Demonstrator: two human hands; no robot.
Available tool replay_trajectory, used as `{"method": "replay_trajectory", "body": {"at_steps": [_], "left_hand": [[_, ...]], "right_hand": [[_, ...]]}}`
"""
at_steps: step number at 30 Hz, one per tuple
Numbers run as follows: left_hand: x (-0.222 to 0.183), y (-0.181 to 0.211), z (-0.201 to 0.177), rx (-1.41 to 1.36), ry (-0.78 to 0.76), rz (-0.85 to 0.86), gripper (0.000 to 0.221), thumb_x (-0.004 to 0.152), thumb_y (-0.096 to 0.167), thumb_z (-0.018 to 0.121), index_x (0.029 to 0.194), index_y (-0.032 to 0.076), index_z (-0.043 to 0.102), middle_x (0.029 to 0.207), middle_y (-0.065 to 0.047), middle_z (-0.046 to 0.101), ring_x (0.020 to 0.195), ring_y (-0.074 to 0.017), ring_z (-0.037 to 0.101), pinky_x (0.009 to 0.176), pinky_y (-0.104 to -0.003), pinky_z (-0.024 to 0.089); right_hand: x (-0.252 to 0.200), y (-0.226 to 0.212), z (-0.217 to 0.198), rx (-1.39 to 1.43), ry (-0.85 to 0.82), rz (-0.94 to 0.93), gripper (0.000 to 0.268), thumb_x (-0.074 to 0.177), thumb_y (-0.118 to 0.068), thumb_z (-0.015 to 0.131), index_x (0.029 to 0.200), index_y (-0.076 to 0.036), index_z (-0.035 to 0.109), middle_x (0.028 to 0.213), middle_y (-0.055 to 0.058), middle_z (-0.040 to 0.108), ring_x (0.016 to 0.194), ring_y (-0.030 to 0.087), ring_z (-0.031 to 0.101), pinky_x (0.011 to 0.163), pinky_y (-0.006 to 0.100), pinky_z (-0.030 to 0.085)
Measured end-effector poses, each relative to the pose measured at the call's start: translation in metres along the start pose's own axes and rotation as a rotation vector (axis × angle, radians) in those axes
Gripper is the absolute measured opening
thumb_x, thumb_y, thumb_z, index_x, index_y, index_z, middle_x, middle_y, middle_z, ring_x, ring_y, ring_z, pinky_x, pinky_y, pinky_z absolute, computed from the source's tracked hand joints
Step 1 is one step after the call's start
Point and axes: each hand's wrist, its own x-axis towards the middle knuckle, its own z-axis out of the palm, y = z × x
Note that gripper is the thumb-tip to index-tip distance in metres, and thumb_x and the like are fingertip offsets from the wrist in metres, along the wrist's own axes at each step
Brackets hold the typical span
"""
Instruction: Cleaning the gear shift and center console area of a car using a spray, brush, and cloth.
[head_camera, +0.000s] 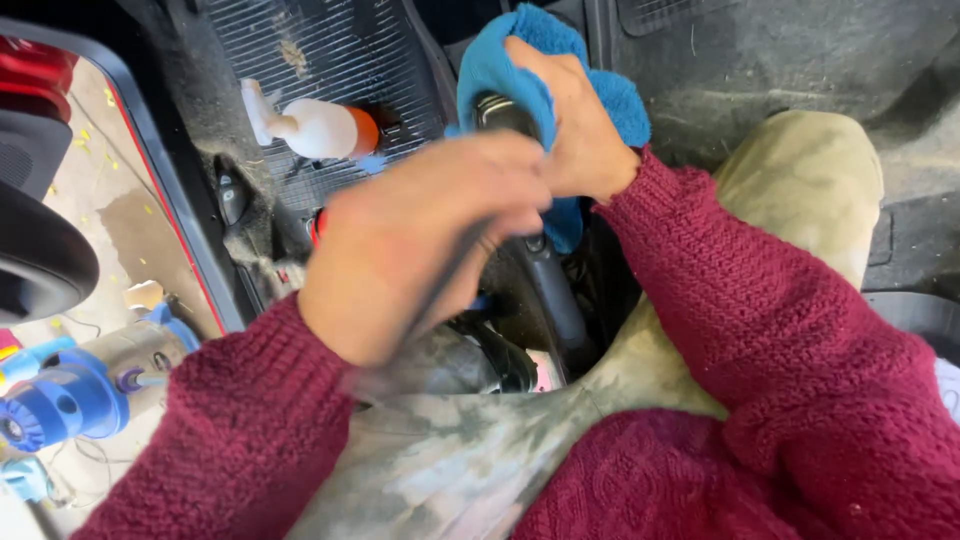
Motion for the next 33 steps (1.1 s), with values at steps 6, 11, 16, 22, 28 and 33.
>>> {"method": "replay_trajectory", "body": {"at_steps": [6, 11, 16, 22, 28, 33], "left_hand": [[0.004, 0.001, -0.004, 0.077, -0.025, 0.074, 0.021, 0.098, -0.006, 0.077, 0.111, 0.003, 0.063, 0.116, -0.01, 0.069, 0.102, -0.0279, 0.072, 0.101, -0.035, 0.057], [0.008, 0.002, -0.008, 0.23, -0.127, 0.093, 0.022, 0.086, -0.01, 0.07, 0.104, 0.001, 0.066, 0.113, -0.012, 0.07, 0.108, -0.0314, 0.071, 0.108, -0.045, 0.053], [0.015, 0.006, -0.003, 0.356, -0.207, 0.319, 0.023, 0.074, -0.007, 0.068, 0.096, 0.002, 0.066, 0.11, -0.014, 0.069, 0.108, -0.0331, 0.068, 0.101, -0.045, 0.053], [0.009, 0.001, -0.007, 0.365, -0.237, 0.252, 0.025, 0.081, -0.011, 0.068, 0.098, 0.007, 0.065, 0.113, -0.007, 0.068, 0.113, -0.0297, 0.069, 0.105, -0.041, 0.056], [0.014, 0.01, -0.012, 0.414, -0.243, 0.147, 0.029, 0.077, -0.014, 0.067, 0.101, 0.003, 0.065, 0.114, -0.012, 0.068, 0.109, -0.0345, 0.066, 0.09, -0.042, 0.055], [0.016, 0.014, -0.016, 0.507, -0.242, 0.19, 0.024, 0.084, -0.008, 0.073, 0.103, 0.001, 0.062, 0.118, -0.014, 0.068, 0.114, -0.0344, 0.065, 0.107, -0.044, 0.053]], "right_hand": [[-0.002, -0.009, 0.001, 0.149, 0.009, 0.003, 0.057, 0.087, -0.026, 0.095, 0.124, -0.003, 0.058, 0.11, 0.009, 0.068, 0.098, 0.022, 0.069, 0.095, 0.031, 0.057], [-0.002, -0.002, 0.005, 0.067, 0.062, -0.05, 0.073, 0.08, -0.029, 0.093, 0.132, 0.0, 0.051, 0.115, 0.011, 0.065, 0.106, 0.023, 0.065, 0.096, 0.036, 0.052], [-0.009, 0.008, 0.009, -0.19, 0.2, -0.182, 0.096, 0.064, -0.026, 0.091, 0.138, 0.01, 0.042, 0.127, 0.028, 0.055, 0.119, 0.043, 0.054, 0.106, 0.049, 0.039], [-0.008, 0.014, 0.011, -0.136, 0.182, -0.213, 0.101, 0.068, -0.023, 0.094, 0.147, 0.004, 0.036, 0.13, 0.024, 0.057, 0.119, 0.037, 0.058, 0.109, 0.043, 0.042], [-0.02, 0.033, 0.021, -0.031, 0.166, -0.146, 0.095, 0.087, -0.028, 0.096, 0.154, 0.0, 0.035, 0.136, 0.014, 0.065, 0.125, 0.027, 0.068, 0.113, 0.034, 0.052], [-0.016, 0.011, 0.021, 0.046, 0.145, -0.032, 0.085, 0.081, -0.029, 0.1, 0.144, -0.003, 0.049, 0.117, 0.013, 0.07, 0.105, 0.025, 0.074, 0.098, 0.032, 0.058]]}}
